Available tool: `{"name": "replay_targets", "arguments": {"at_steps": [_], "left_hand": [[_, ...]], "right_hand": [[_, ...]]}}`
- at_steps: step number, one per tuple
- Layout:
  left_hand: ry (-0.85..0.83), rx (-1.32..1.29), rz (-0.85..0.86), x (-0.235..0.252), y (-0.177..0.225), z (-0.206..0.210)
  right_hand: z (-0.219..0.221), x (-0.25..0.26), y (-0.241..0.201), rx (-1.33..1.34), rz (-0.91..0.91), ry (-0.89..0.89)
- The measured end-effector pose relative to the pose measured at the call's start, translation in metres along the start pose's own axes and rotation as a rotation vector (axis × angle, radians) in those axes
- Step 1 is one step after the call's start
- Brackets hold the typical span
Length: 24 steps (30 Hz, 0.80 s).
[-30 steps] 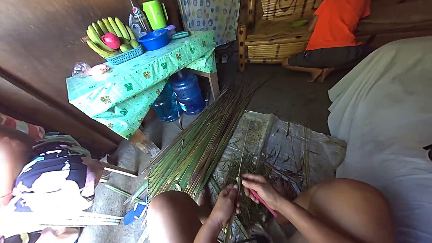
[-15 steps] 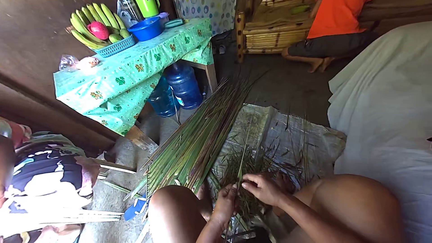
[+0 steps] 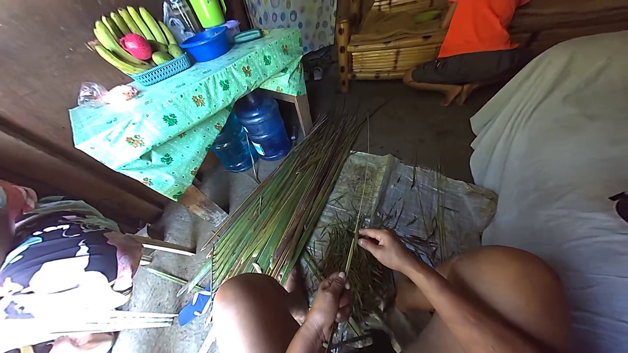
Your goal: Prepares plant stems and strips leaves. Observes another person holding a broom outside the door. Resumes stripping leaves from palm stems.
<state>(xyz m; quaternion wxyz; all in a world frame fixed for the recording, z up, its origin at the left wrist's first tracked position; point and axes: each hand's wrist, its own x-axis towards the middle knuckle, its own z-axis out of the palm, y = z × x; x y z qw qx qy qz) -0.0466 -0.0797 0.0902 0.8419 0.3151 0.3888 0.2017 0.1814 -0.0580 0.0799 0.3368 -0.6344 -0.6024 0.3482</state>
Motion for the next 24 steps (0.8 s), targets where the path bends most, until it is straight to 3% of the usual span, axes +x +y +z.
{"name": "replay_targets", "arguments": {"at_steps": [7,11,15,19,24], "left_hand": [[-0.041,-0.023,-0.04,-0.004,-0.002,-0.002],[0.099,0.041,0.025,0.006,0.003,-0.002],[0.213,0.08,0.049,0.015,0.006,0.003],[0.197,0.075,0.058,0.016,0.004,0.006],[0.148,0.074,0.031,0.013,0.001,0.009]], "right_hand": [[-0.017,0.015,0.011,0.173,0.128,0.224],[-0.012,-0.007,-0.019,0.212,0.168,-0.051],[0.012,-0.029,-0.035,0.067,-0.038,-0.328],[0.018,-0.022,-0.027,-0.062,-0.113,-0.265],[0.008,-0.001,-0.006,-0.088,0.042,-0.144]]}}
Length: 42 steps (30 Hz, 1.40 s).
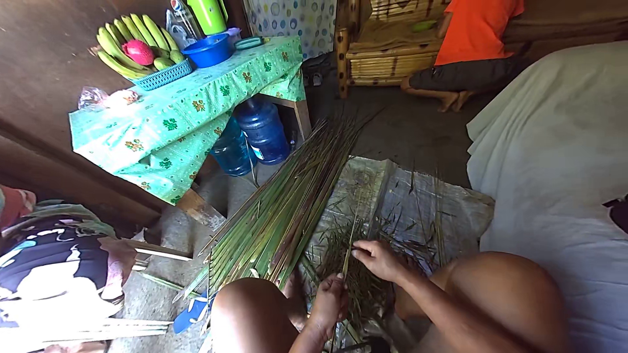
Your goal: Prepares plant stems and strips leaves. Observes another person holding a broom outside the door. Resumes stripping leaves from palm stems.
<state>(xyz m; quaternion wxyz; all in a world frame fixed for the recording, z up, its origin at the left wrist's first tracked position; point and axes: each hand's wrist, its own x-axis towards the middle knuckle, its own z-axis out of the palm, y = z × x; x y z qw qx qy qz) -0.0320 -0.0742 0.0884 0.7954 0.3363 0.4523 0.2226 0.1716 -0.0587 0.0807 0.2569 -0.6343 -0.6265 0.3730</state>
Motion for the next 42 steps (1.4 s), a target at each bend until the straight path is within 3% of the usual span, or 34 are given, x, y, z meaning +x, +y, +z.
{"name": "replay_targets", "arguments": {"at_steps": [5,9,13,18,23,27,30,33,38,42], "left_hand": [[-0.03,0.001,-0.006,-0.004,0.0,-0.003],[0.041,0.028,0.007,0.002,0.003,-0.003],[0.107,0.023,0.065,0.008,0.007,-0.004],[0.051,-0.013,0.054,0.003,0.004,-0.001],[-0.072,-0.094,-0.023,-0.004,0.0,0.001],[-0.158,-0.155,-0.061,-0.008,-0.003,-0.002],[-0.195,-0.199,-0.087,-0.006,0.0,-0.004],[-0.217,-0.207,-0.085,-0.004,-0.002,-0.006],[-0.218,-0.111,-0.07,-0.007,-0.008,-0.01],[-0.119,-0.089,-0.041,-0.005,-0.004,-0.008]], "right_hand": [[-0.015,0.008,0.01,0.08,0.105,0.195],[-0.008,-0.011,-0.012,0.191,0.017,-0.029],[0.018,-0.028,-0.026,0.041,-0.215,-0.202],[0.019,-0.016,-0.01,0.012,-0.204,-0.043],[0.003,0.002,0.006,0.072,-0.018,0.108],[-0.012,0.01,0.016,0.3,0.127,0.23],[-0.008,-0.002,0.001,0.608,0.185,0.101],[0.002,-0.011,-0.012,0.697,0.203,-0.08],[-0.007,-0.001,-0.008,0.637,0.251,0.085],[-0.006,-0.018,-0.019,0.312,0.117,-0.121]]}}
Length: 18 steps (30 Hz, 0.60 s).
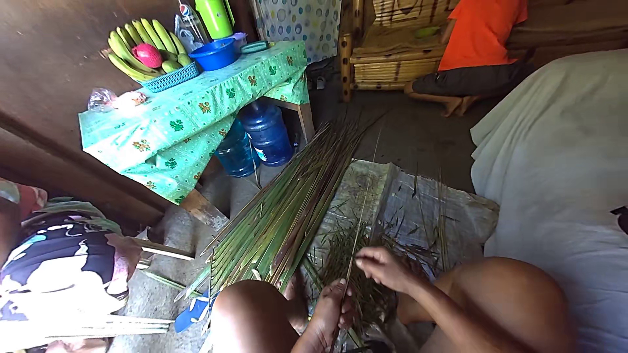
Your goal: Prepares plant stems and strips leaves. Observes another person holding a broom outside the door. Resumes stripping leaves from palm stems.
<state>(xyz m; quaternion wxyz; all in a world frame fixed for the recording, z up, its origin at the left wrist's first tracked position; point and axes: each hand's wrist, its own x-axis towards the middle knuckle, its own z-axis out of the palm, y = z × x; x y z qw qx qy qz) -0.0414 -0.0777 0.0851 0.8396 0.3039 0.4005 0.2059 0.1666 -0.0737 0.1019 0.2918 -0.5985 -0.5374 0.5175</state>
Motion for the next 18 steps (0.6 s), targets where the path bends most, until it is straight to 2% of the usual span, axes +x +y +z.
{"name": "replay_targets", "arguments": {"at_steps": [3,6,9,15,18], "left_hand": [[0.062,-0.014,0.02,0.003,0.001,0.001],[0.069,-0.005,0.026,0.003,-0.001,0.003],[0.045,0.003,0.021,0.002,-0.001,0.004],[-0.006,0.028,-0.004,0.0,-0.003,0.002],[0.0,0.01,-0.015,0.0,-0.002,0.001]], "right_hand": [[0.017,-0.012,-0.002,-0.234,-0.161,-0.135],[0.015,-0.007,0.001,-0.331,-0.212,-0.073],[0.004,0.005,0.009,-0.352,-0.132,0.02],[-0.021,0.022,0.019,-0.215,-0.023,0.258],[-0.021,0.015,0.011,-0.037,0.021,0.166]]}}
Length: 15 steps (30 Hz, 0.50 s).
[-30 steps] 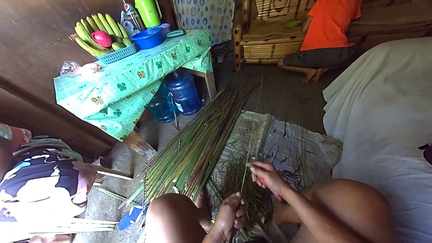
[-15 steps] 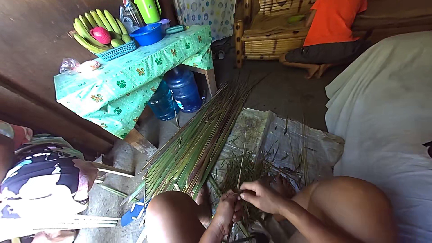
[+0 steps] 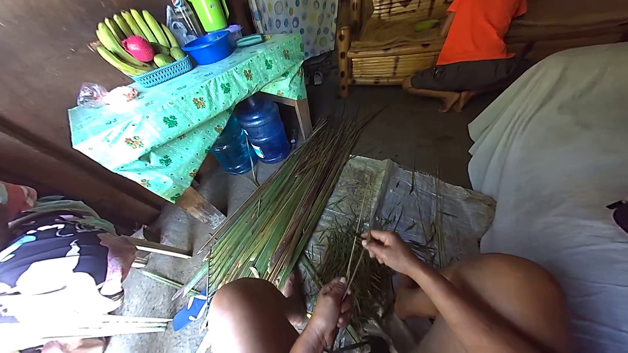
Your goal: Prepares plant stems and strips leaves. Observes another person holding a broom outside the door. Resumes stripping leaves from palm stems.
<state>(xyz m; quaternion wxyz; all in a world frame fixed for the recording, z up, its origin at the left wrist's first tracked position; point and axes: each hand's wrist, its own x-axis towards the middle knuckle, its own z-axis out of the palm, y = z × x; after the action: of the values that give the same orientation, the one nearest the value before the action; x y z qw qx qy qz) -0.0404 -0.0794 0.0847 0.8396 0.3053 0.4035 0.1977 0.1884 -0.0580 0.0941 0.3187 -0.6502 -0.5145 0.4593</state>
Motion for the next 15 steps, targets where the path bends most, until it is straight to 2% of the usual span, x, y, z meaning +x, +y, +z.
{"name": "replay_targets", "arguments": {"at_steps": [4,6,9,11,15], "left_hand": [[0.007,0.028,0.02,0.005,0.002,0.0],[0.003,0.057,0.037,0.005,0.001,-0.001],[0.005,0.093,0.047,0.001,0.001,-0.001],[0.02,0.085,0.052,0.001,-0.001,-0.001],[0.094,0.032,0.046,0.004,0.0,0.001]], "right_hand": [[0.022,-0.018,-0.009,0.244,0.097,-0.264],[0.027,-0.018,-0.008,0.306,0.11,-0.236],[0.019,-0.009,-0.005,0.357,0.096,-0.079],[0.016,-0.011,-0.004,0.278,0.064,-0.107],[0.031,-0.029,-0.007,-0.036,-0.127,-0.339]]}}
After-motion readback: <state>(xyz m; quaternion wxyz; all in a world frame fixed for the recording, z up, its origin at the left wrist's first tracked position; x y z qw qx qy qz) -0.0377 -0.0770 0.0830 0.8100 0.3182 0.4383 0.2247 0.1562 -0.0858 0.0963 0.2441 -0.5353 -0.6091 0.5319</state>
